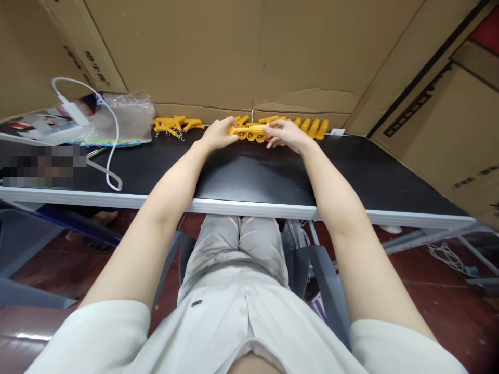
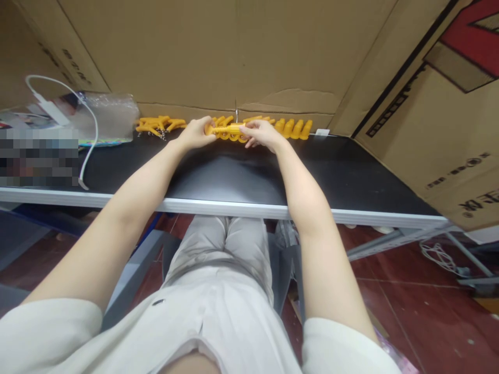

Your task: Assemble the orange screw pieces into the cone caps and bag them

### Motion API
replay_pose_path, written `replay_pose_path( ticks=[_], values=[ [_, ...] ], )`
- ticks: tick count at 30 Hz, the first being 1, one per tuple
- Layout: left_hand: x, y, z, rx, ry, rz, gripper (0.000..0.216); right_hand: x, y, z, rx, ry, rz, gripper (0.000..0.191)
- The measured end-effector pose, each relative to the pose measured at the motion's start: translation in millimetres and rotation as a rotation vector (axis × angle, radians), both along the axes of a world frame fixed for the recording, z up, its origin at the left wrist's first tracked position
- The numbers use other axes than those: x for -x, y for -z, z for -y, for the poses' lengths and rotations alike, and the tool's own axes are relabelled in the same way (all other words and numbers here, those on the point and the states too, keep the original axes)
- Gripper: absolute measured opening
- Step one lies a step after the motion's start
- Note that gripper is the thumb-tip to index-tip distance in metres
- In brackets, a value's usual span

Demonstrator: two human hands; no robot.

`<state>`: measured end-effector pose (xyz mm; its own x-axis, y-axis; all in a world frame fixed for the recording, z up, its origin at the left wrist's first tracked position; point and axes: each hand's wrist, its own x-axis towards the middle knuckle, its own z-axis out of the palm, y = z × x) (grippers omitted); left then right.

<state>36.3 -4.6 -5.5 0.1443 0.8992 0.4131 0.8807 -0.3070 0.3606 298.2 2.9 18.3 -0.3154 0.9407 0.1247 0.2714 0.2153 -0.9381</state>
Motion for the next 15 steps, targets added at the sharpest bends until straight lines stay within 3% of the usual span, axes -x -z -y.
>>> replay_pose_path(
  ticks=[5, 15],
  values=[
    [0.9, 2.5, -3.4, -0.063, 0.044, 0.026, 0.040, -3.1, -2.3, 3.1, -0.073, -0.026, 0.005, 0.039],
    [-6.6, 1.9, 0.5, -0.100, 0.052, 0.028, 0.045, 3.5, 10.4, -9.5, -0.056, 0.107, 0.060, 0.083]
  ],
)
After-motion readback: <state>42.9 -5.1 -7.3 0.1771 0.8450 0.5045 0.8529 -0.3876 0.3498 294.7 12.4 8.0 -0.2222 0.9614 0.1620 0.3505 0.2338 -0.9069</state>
